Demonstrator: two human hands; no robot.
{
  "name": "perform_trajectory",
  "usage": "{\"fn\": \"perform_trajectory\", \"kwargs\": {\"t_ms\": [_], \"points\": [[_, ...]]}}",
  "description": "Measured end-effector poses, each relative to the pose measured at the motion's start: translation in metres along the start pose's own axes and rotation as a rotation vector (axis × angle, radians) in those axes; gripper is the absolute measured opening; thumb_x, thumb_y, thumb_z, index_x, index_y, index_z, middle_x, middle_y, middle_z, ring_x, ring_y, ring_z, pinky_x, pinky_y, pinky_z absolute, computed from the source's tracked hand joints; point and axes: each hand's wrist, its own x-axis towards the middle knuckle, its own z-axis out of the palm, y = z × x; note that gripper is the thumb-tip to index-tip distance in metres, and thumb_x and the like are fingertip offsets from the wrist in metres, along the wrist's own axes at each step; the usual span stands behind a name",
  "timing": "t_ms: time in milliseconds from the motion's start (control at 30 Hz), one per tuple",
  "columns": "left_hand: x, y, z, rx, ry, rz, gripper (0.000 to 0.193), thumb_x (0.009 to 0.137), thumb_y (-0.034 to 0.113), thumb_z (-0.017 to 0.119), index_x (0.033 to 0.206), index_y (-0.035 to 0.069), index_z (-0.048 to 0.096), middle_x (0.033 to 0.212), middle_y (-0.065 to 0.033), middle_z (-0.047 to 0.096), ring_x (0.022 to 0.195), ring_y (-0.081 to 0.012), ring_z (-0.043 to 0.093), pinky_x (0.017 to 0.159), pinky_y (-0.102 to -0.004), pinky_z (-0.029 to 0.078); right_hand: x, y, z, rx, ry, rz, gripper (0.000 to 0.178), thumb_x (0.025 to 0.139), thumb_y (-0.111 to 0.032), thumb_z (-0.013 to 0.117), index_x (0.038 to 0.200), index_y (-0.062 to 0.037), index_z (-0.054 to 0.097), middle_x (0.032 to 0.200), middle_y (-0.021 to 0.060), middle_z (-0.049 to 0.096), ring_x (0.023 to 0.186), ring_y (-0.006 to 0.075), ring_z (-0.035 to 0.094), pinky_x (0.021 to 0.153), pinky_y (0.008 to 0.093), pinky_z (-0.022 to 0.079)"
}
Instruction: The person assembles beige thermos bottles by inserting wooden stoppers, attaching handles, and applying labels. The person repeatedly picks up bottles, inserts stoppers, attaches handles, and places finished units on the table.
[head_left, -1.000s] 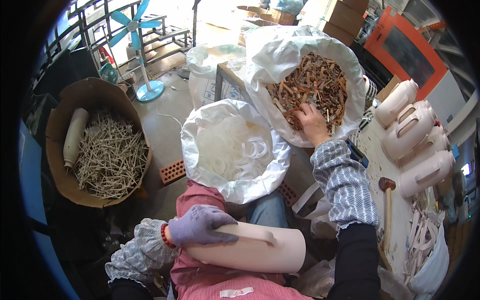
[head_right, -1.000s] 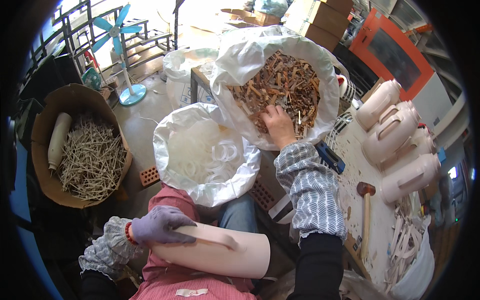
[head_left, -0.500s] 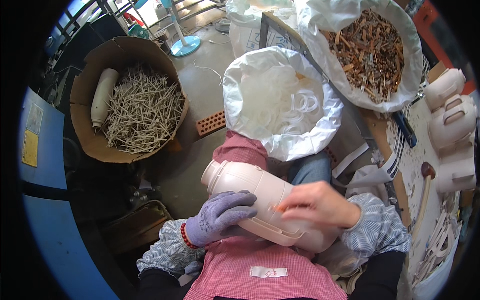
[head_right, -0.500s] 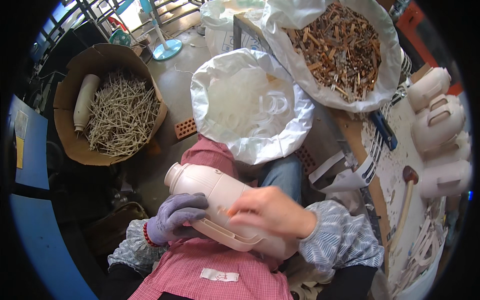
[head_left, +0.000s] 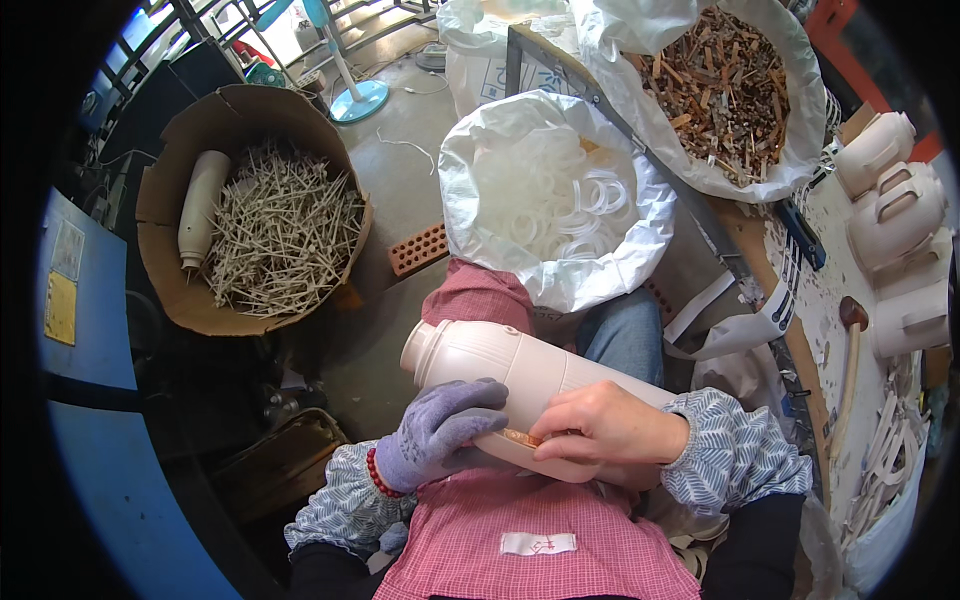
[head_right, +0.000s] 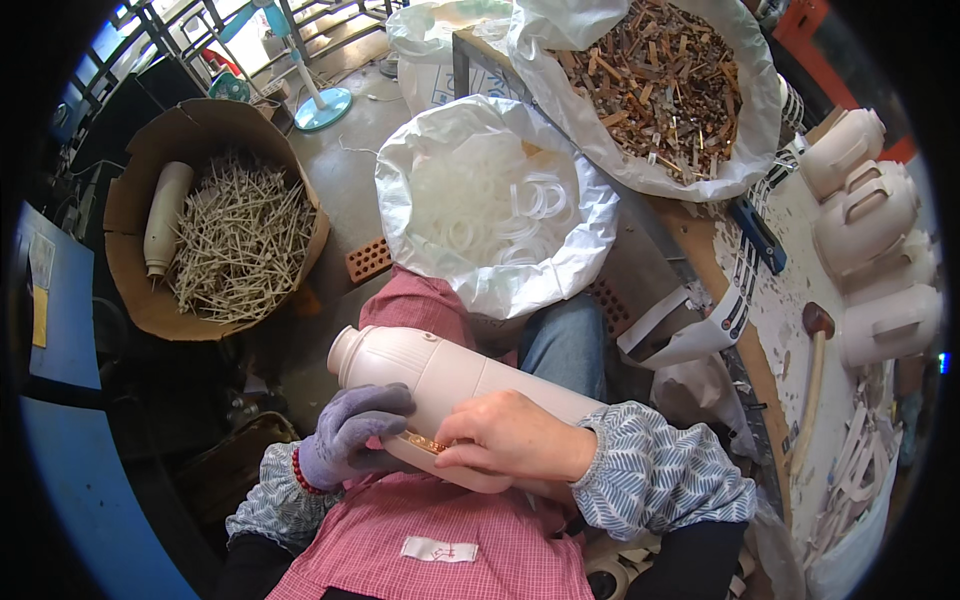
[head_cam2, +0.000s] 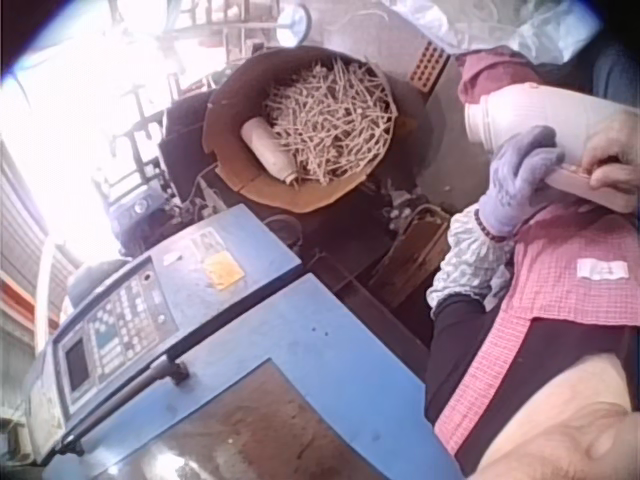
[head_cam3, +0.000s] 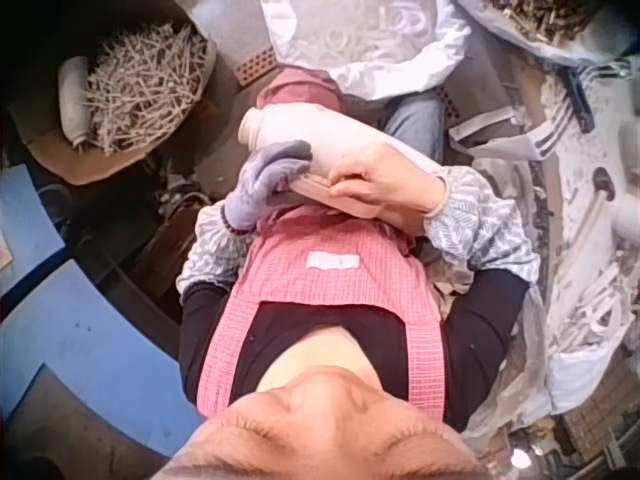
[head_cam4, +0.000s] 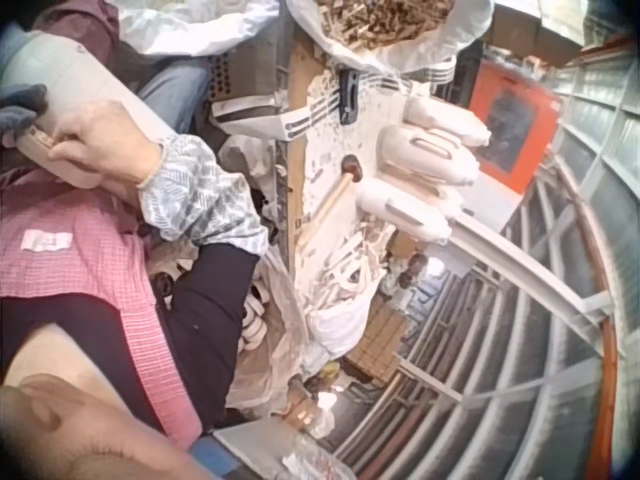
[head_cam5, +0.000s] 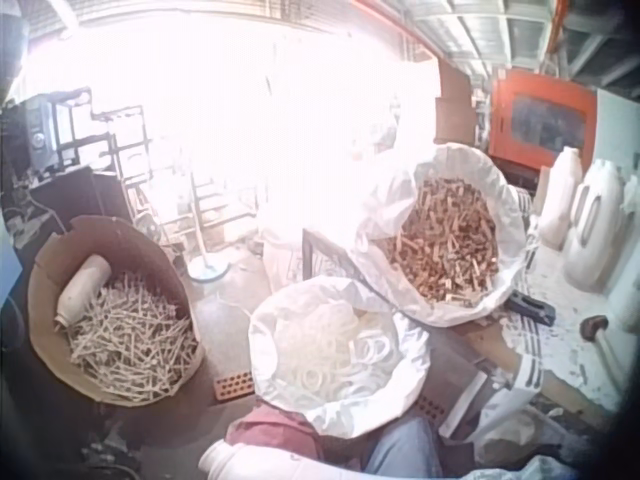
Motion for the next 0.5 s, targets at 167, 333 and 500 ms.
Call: {"fn": "perform_trajectory", "kwargs": {"t_ms": [167,333,500], "points": [[0.011,0.002,-0.009,0.247,-0.295,0.122,0.048,0.073,0.031,0.072,0.116,0.012,0.064,0.116,-0.0082,0.061,0.098,-0.0251,0.063,0.084,-0.0395,0.050,-0.008,-0.010,0.010,-0.287,0.146,-0.113,0.028,0.080,-0.026,0.072,0.098,-0.0052,0.067,0.081,0.0080,0.064,0.074,0.0249,0.063,0.067,0.0334,0.052],[0.064,-0.013,-0.005,0.153,-0.231,0.077,0.045,0.062,0.033,0.082,0.100,0.012,0.068,0.089,-0.0029,0.066,0.081,-0.0249,0.064,0.072,-0.0381,0.048,-0.019,-0.019,0.007,-0.752,0.512,-0.078,0.039,0.076,-0.026,0.072,0.103,-0.0011,0.060,0.076,0.0054,0.060,0.074,0.0211,0.060,0.069,0.0343,0.048],[0.141,-0.042,-0.014,0.083,-0.367,0.052,0.053,0.066,0.029,0.081,0.112,0.006,0.065,0.110,-0.0132,0.064,0.105,-0.0339,0.060,0.091,-0.0419,0.047,-0.074,-0.002,-0.040,-0.425,0.691,0.089,0.036,0.079,-0.028,0.071,0.106,-0.0045,0.063,0.080,0.0139,0.065,0.072,0.0303,0.064,0.067,0.0392,0.049]]}}
